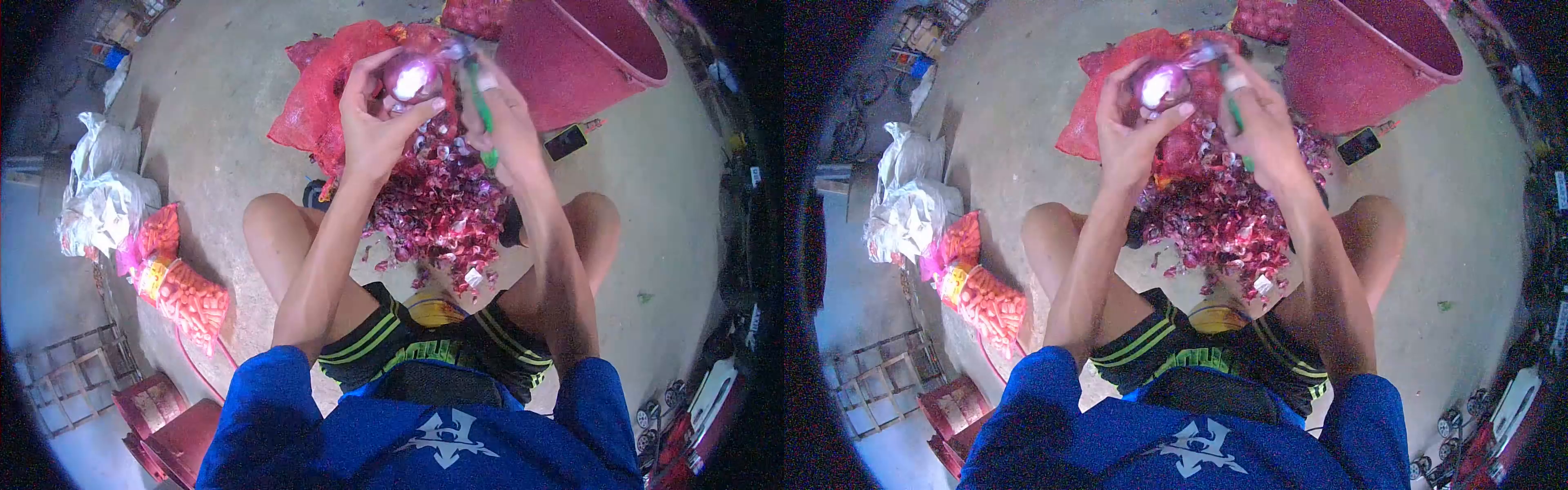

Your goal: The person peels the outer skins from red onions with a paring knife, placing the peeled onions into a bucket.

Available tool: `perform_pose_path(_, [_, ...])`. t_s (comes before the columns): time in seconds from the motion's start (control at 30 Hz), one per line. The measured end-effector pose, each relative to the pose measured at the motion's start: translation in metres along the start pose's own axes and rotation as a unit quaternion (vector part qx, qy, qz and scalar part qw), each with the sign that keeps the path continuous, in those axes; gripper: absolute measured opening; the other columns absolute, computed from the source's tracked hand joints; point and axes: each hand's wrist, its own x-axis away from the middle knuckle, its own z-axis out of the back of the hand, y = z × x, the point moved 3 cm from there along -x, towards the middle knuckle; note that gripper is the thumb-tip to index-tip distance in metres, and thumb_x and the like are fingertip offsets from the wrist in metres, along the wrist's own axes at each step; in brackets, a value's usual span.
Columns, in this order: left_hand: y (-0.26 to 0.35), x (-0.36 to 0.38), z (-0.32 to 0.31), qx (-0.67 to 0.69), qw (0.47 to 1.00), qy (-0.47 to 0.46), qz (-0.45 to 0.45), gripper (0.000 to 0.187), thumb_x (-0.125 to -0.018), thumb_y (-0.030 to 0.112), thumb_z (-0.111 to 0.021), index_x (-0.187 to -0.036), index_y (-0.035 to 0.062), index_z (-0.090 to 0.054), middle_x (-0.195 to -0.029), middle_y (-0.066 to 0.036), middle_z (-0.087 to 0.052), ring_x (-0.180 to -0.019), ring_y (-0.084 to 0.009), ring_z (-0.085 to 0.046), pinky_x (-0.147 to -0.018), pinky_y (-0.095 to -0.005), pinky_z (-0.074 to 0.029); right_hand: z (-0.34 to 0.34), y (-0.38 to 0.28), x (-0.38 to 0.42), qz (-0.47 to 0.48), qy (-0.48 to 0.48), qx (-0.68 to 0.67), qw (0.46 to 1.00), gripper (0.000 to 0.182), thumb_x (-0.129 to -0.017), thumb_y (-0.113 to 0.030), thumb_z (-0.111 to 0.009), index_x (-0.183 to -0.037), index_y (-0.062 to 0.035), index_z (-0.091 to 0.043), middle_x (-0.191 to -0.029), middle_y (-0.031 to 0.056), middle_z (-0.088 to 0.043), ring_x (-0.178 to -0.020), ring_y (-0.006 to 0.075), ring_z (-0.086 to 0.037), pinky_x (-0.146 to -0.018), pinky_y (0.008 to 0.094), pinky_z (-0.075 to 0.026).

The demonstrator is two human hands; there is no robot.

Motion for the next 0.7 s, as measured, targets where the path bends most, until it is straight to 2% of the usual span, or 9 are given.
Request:
perform_pose_path(0.07, [-0.004, 0.001, 0.003, 0.197, 0.979, -0.050, 0.034, 0.081, -0.078, -0.008, -0.081, -0.150, 0.0029, -0.045, -0.135, -0.012, -0.062, -0.122, -0.0245, -0.064, -0.102, -0.0429, -0.056, 0.013, -0.006, -0.005, -0.010, 0.085, -0.038, 0.996, 0.051, -0.112, -0.027, -0.048, -0.160, -0.0127, -0.041, -0.075, -0.0030, -0.048, -0.062, 0.0051, -0.042, -0.048, 0.0200, -0.033])
perform_pose_path(0.17, [0.009, 0.004, 0.008, 0.286, 0.952, -0.094, 0.062, 0.085, -0.080, -0.013, -0.075, -0.155, 0.0051, -0.038, -0.138, -0.012, -0.059, -0.124, -0.0261, -0.063, -0.104, -0.0472, -0.055, 0.031, -0.006, -0.010, -0.015, 0.061, -0.054, 0.997, 0.051, -0.112, -0.027, -0.048, -0.161, -0.0135, -0.040, -0.077, -0.0020, -0.049, -0.062, 0.0053, -0.042, -0.046, 0.0200, -0.031])
perform_pose_path(0.23, [0.012, 0.005, 0.010, 0.317, 0.940, -0.084, 0.089, 0.085, -0.077, -0.014, -0.080, -0.151, 0.0006, -0.042, -0.137, -0.013, -0.059, -0.121, -0.0252, -0.064, -0.103, -0.0425, -0.058, 0.028, -0.009, -0.009, -0.018, 0.077, -0.049, 0.996, 0.050, -0.112, -0.026, -0.047, -0.160, -0.0130, -0.040, -0.075, -0.0024, -0.048, -0.061, 0.0046, -0.039, -0.046, 0.0198, -0.029])
perform_pose_path(0.33, [0.008, 0.006, 0.012, 0.360, 0.922, -0.095, 0.102, 0.083, -0.080, -0.012, -0.079, -0.153, 0.0007, -0.042, -0.137, -0.013, -0.059, -0.122, -0.0244, -0.064, -0.103, -0.0428, -0.058, 0.036, -0.001, -0.010, 0.008, 0.050, 0.027, 0.998, 0.052, -0.111, -0.024, -0.048, -0.161, -0.0106, -0.039, -0.076, -0.0018, -0.052, -0.064, 0.0067, -0.045, -0.048, 0.0237, -0.035])
perform_pose_path(0.4, [0.002, 0.005, 0.014, 0.357, 0.925, -0.042, 0.125, 0.079, -0.083, -0.010, -0.078, -0.153, 0.0008, -0.043, -0.137, -0.012, -0.060, -0.121, -0.0232, -0.064, -0.103, -0.0419, -0.057, 0.039, 0.009, -0.013, -0.054, -0.011, 0.299, 0.953, 0.053, -0.110, -0.023, -0.049, -0.160, -0.0075, -0.040, -0.080, 0.0012, -0.060, -0.068, 0.0100, -0.053, -0.059, 0.0277, -0.044])
perform_pose_path(0.53, [0.003, 0.001, 0.021, 0.324, 0.941, -0.014, 0.096, 0.076, -0.084, -0.009, -0.078, -0.152, 0.0006, -0.044, -0.136, -0.011, -0.061, -0.120, -0.0220, -0.064, -0.102, -0.0393, -0.057, 0.031, -0.003, -0.004, -0.030, 0.009, 0.350, 0.936, 0.053, -0.108, -0.021, -0.052, -0.158, -0.0055, -0.043, -0.085, 0.0039, -0.066, -0.075, 0.0117, -0.060, -0.072, 0.0287, -0.048])
perform_pose_path(0.6, [0.002, 0.002, 0.024, 0.286, 0.955, -0.003, 0.079, 0.076, -0.083, -0.009, -0.080, -0.151, 0.0005, -0.046, -0.136, -0.011, -0.061, -0.122, -0.0214, -0.063, -0.104, -0.0375, -0.055, 0.021, -0.007, 0.000, 0.102, 0.005, 0.168, 0.980, 0.044, -0.104, -0.022, -0.061, -0.144, -0.0035, -0.057, -0.086, 0.0027, -0.068, -0.075, 0.0092, -0.059, -0.074, 0.0268, -0.048])
perform_pose_path(0.63, [0.001, 0.003, 0.024, 0.287, 0.954, -0.004, 0.082, 0.076, -0.083, -0.009, -0.080, -0.151, 0.0005, -0.046, -0.136, -0.011, -0.061, -0.122, -0.0214, -0.063, -0.104, -0.0375, -0.055, 0.019, -0.009, 0.001, 0.100, 0.008, 0.169, 0.981, 0.044, -0.104, -0.022, -0.061, -0.144, -0.0035, -0.057, -0.086, 0.0027, -0.068, -0.075, 0.0092, -0.059, -0.074, 0.0268, -0.048])
perform_pose_path(0.7, [0.000, 0.003, 0.022, 0.225, 0.971, -0.002, 0.076, 0.077, -0.081, -0.010, -0.080, -0.149, 0.0006, -0.048, -0.136, -0.011, -0.061, -0.123, -0.0216, -0.063, -0.106, -0.0372, -0.054, 0.008, -0.022, 0.002, 0.238, 0.050, 0.393, 0.887, 0.040, -0.096, -0.022, -0.073, -0.129, -0.0020, -0.062, -0.089, 0.0004, -0.069, -0.074, 0.0085, -0.059, -0.070, 0.0278, -0.048])
